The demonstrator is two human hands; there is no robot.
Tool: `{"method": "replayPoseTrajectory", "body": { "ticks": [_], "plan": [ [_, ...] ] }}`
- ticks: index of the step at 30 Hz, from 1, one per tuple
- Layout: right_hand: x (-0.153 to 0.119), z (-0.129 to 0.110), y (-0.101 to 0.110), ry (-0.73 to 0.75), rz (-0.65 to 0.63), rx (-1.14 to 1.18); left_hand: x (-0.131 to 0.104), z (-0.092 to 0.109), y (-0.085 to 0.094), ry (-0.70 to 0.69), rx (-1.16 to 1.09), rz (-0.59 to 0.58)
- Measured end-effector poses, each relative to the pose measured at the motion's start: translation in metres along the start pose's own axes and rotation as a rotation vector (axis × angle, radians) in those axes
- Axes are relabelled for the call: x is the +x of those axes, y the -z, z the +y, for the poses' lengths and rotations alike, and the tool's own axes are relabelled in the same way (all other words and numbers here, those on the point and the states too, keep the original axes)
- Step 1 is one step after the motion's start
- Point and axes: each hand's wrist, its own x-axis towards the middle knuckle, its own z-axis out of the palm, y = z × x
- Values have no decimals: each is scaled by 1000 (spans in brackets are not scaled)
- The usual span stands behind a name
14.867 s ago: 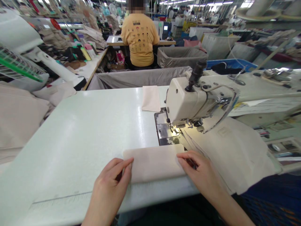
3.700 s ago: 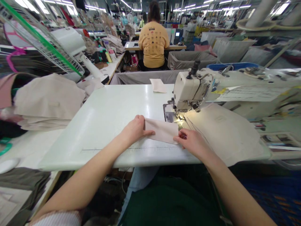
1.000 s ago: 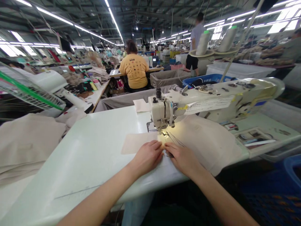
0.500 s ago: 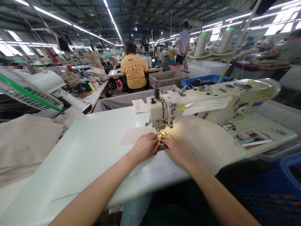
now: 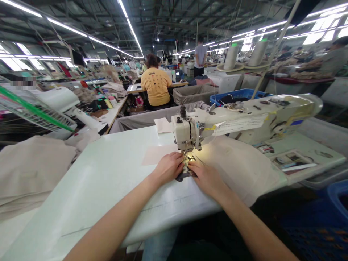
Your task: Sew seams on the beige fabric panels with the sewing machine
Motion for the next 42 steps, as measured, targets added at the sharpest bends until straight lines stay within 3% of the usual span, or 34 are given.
{"method": "replayPoseTrajectory", "body": {
  "ticks": [9,18,24,30,42],
  "plan": [
    [-1,0,-3,-23,12,-2,-4,0,-4,-1,-29,47],
    [-2,0,-5,-23,36,18,-8,0,-8,104,-24,72],
    [-11,-2,-1,-17,67,86,-15,27,10,188,106,-66],
    [-30,-2,-10,37,78,92,-32,61,13,78,0,-121],
    [-29,-5,-4,1,-13,11,-30,55,9,86,17,-107]
  ]
}}
